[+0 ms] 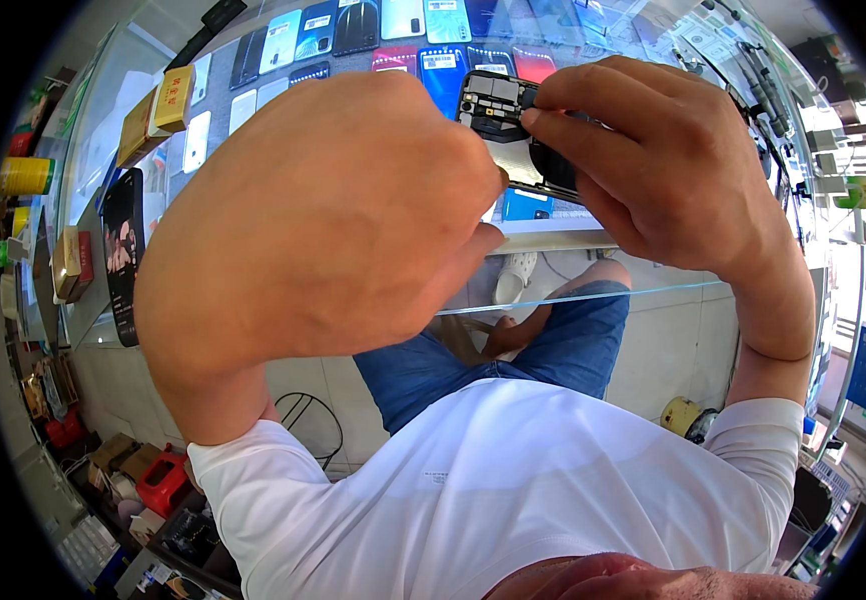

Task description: The person disassembles and reassembles internal components of a smartphone on a glass counter using a screwdriver and tweezers.

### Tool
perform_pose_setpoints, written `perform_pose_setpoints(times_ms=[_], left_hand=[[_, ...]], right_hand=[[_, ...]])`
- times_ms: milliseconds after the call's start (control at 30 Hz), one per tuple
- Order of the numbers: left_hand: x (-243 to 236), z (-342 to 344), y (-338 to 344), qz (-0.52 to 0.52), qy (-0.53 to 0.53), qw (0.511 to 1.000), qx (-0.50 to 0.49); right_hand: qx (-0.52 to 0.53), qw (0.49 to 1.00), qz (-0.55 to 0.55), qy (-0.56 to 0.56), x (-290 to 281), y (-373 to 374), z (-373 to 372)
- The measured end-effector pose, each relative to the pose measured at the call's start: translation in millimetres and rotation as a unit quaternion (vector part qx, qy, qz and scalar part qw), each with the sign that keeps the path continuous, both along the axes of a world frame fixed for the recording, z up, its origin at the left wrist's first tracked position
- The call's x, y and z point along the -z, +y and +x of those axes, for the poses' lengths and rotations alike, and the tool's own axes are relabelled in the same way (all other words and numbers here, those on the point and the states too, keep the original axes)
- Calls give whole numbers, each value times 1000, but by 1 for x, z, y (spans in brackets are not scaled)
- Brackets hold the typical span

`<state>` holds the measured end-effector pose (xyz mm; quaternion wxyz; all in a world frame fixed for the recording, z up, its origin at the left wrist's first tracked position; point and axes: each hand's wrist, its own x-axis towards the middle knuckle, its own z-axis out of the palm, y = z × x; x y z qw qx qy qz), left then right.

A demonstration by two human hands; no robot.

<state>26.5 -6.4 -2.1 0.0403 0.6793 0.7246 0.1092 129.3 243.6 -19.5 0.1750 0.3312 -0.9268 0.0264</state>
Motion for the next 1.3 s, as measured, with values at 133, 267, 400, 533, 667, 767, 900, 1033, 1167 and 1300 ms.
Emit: perform_pose_setpoints(times_ms=[133, 267, 400, 533, 667, 767, 900, 1033, 1167, 1300], left_hand=[[-1, 0, 1, -7, -19, 1000, -13], [1, 0, 1, -3, -29, 999, -18], [1, 0, 2, 6, -39, 999, -18], [-1, 0, 1, 8, -34, 999, -16], [0, -1, 2, 20, -37, 999, -9], [0, 0, 2, 13, -35, 999, -11], [2, 1, 3, 27, -45, 999, -12], [0, 1, 2, 16, -55, 998, -24], [1, 0, 3, 28, -61, 998, -20], [0, -2, 4, 16, -67, 997, -21]], right_hand=[[5, 1000, 23, -1, -2, -1, 1], [-1, 999, 34, -8, -4, -1, -1], [0, 999, 29, -13, -6, 0, -1], [-5, 1000, 0, -2, -1, 0, -2], [6, 1000, 5, -8, -3, 3, 1], [-1, 1000, 14, -3, -2, 2, 0], [9, 999, 28, -21, -4, 1, 2], [-7, 1000, 16, -12, -4, 0, -1], [-19, 996, -83, -13, -8, 21, -2], [-38, 999, -32, 0, -12, 23, 1]])
